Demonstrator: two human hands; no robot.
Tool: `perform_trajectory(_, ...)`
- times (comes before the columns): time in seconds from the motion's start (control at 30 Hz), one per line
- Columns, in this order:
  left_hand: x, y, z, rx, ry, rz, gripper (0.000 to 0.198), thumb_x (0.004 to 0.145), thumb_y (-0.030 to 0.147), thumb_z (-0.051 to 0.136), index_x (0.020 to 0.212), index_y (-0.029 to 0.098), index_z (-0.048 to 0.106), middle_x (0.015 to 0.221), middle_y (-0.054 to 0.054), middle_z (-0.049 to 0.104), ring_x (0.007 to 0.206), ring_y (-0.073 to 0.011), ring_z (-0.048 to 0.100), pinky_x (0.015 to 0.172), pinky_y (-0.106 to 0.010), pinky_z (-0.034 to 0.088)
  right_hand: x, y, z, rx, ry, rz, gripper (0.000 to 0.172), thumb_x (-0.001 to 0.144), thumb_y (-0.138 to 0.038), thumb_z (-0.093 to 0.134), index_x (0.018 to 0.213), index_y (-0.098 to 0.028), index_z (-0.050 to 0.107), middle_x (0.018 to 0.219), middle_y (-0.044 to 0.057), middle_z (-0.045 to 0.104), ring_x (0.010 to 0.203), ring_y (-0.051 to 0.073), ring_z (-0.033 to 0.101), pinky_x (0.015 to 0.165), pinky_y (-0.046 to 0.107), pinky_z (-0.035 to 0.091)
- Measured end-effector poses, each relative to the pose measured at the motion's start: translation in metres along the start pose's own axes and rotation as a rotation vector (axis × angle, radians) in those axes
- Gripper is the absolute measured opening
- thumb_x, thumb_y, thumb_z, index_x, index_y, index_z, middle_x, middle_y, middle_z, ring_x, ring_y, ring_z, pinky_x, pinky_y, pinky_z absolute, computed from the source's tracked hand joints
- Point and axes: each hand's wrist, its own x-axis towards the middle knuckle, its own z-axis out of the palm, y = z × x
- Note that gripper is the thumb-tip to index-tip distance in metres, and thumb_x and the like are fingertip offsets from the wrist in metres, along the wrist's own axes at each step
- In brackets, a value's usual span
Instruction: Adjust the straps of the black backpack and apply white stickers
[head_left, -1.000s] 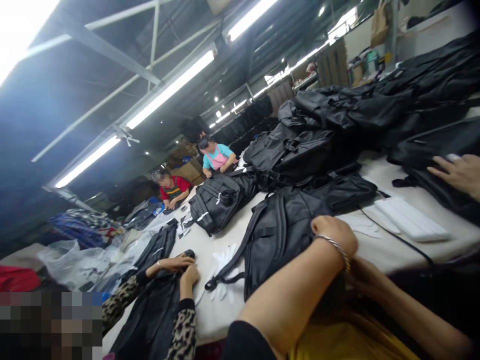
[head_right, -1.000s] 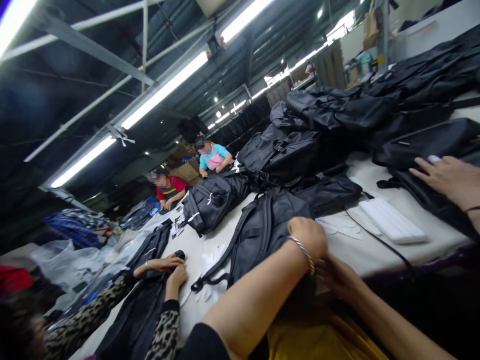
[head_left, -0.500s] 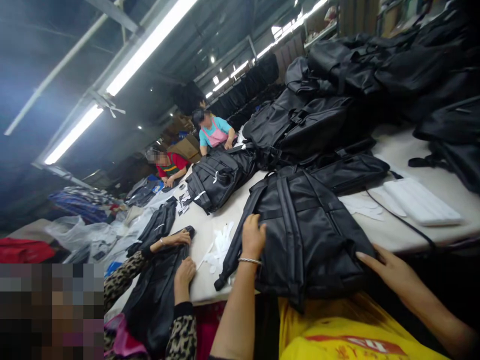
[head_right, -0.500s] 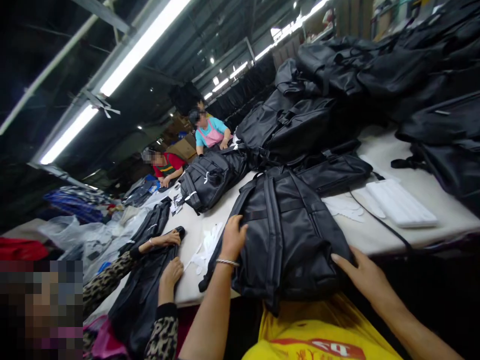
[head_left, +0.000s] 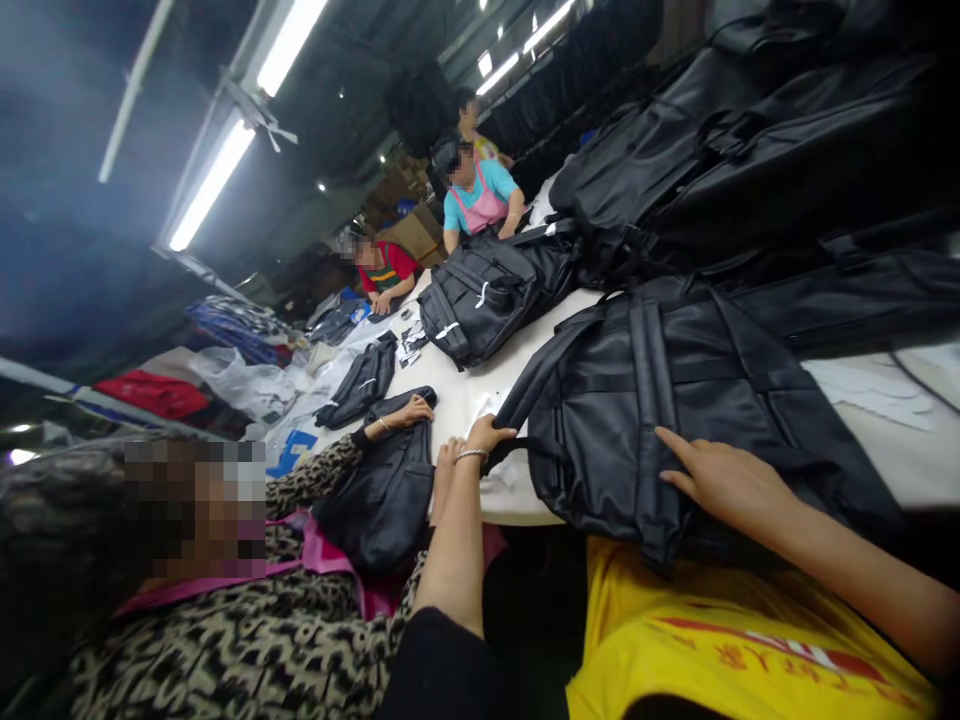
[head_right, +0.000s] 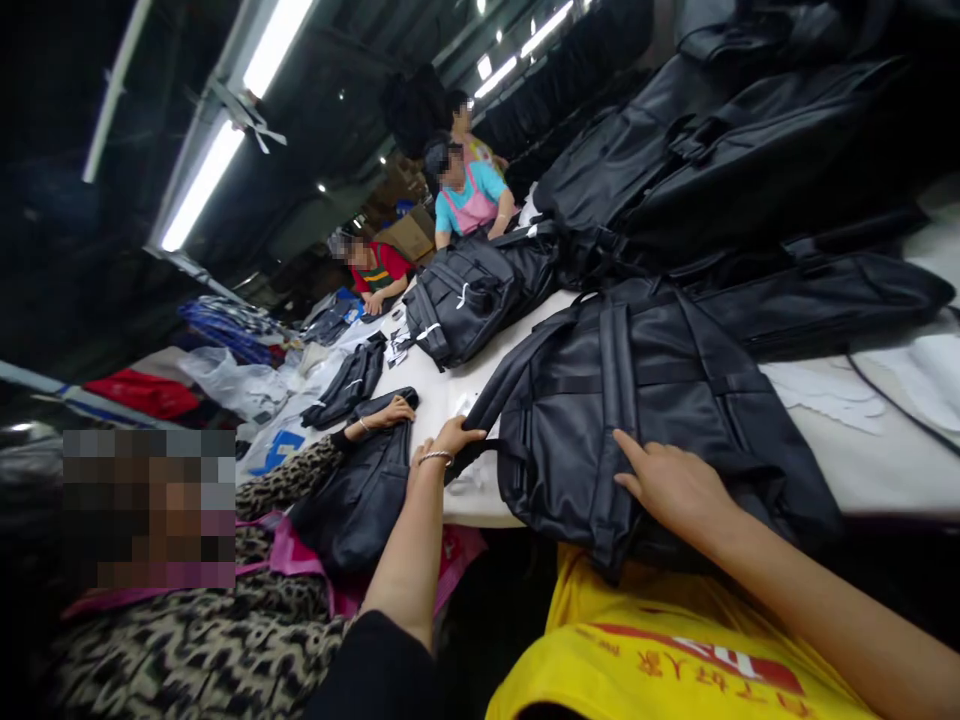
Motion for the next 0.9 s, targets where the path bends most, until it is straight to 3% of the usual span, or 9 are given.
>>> perform_trajectory(0.1, 0.003, 0.025, -0.022, -0.114, -0.058, 0.073, 0.036, 0.057, 0.041, 0.063, 0.079, 0.013, 0.057, 0.069, -0.002, 0.060, 0.062, -0.0126, 0.053, 0.059, -0.024, 0.041, 0.010, -0.002, 0.015, -0.031, -0.036, 0.004, 0.045, 0.075, -0.043, 0.044, 0.115, -0.024, 0.048, 0.073, 0.010, 0.059, 0.068, 0.025, 0.057, 0.059, 0.036, 0.044)
perform_trajectory(0.2, -0.001, 0.062, -0.040, -0.392, -0.182, 0.165, 0.033, 0.061, 0.040, 0.062, 0.078, 0.012, 0.057, 0.066, -0.001, 0.060, 0.057, -0.0095, 0.052, 0.056, -0.021, 0.042, 0.014, -0.004, 0.017, -0.001, -0.021, 0.039, 0.039, 0.075, -0.042, 0.044, 0.109, -0.023, 0.054, 0.073, 0.010, 0.058, 0.066, 0.024, 0.057, 0.058, 0.035, 0.044)
perform_trajectory(0.33, -0.015, 0.118, -0.047, -0.805, -0.316, 0.178, 0.027, 0.061, 0.034, 0.064, 0.072, 0.011, 0.053, 0.056, -0.001, 0.057, 0.049, -0.0086, 0.052, 0.050, -0.021, 0.044, 0.011, -0.017, -0.009, 0.125, 0.194, 0.042, 0.032, 0.076, -0.034, 0.045, 0.100, -0.018, 0.058, 0.089, 0.012, 0.058, 0.080, 0.024, 0.056, 0.071, 0.036, 0.044)
perform_trajectory(0.43, -0.025, 0.154, -0.034, -0.994, -0.321, 0.159, 0.023, 0.068, 0.031, 0.058, 0.071, 0.010, 0.052, 0.055, -0.003, 0.057, 0.049, -0.0098, 0.054, 0.048, -0.021, 0.046, 0.009, -0.033, -0.037, 0.403, 0.365, -0.016, 0.027, 0.079, -0.032, 0.042, 0.095, -0.018, 0.058, 0.099, 0.008, 0.056, 0.094, 0.019, 0.051, 0.085, 0.031, 0.040)
perform_trajectory(0.53, -0.030, 0.181, -0.013, -1.289, -0.336, 0.087, 0.017, 0.077, 0.024, 0.046, 0.073, 0.009, 0.051, 0.059, -0.004, 0.057, 0.052, -0.0091, 0.055, 0.048, -0.018, 0.047, 0.013, -0.048, -0.052, 0.666, 0.316, -0.088, 0.030, 0.077, -0.031, 0.046, 0.104, -0.020, 0.052, 0.106, 0.006, 0.054, 0.101, 0.017, 0.048, 0.087, 0.029, 0.040)
perform_trajectory(0.63, -0.031, 0.200, 0.006, -1.569, -0.329, -0.051, 0.016, 0.080, 0.016, 0.037, 0.073, 0.009, 0.049, 0.063, -0.004, 0.055, 0.057, -0.0069, 0.056, 0.053, -0.015, 0.048, 0.025, -0.060, -0.051, 0.840, 0.255, -0.016, 0.039, 0.072, -0.033, 0.051, 0.109, -0.019, 0.047, 0.106, 0.007, 0.055, 0.098, 0.018, 0.050, 0.084, 0.031, 0.042)
perform_trajectory(0.8, -0.027, 0.209, 0.020, -1.660, -0.383, -0.151, 0.020, 0.081, 0.015, 0.033, 0.073, 0.008, 0.050, 0.070, -0.007, 0.055, 0.063, -0.0076, 0.056, 0.052, -0.014, 0.048, 0.049, -0.070, -0.044, 1.104, 0.301, 0.311, 0.031, 0.070, -0.036, 0.052, 0.095, -0.019, 0.051, 0.090, 0.005, 0.060, 0.078, 0.016, 0.057, 0.071, 0.030, 0.045)
perform_trajectory(0.9, -0.021, 0.204, 0.025, -1.550, -0.381, -0.155, 0.024, 0.082, 0.013, 0.031, 0.072, 0.007, 0.051, 0.072, -0.008, 0.054, 0.059, -0.0053, 0.055, 0.051, -0.013, 0.047, 0.060, -0.073, -0.045, 1.164, 0.350, 0.348, 0.033, 0.069, -0.034, 0.053, 0.098, -0.018, 0.048, 0.090, 0.005, 0.060, 0.072, 0.014, 0.057, 0.066, 0.026, 0.045)
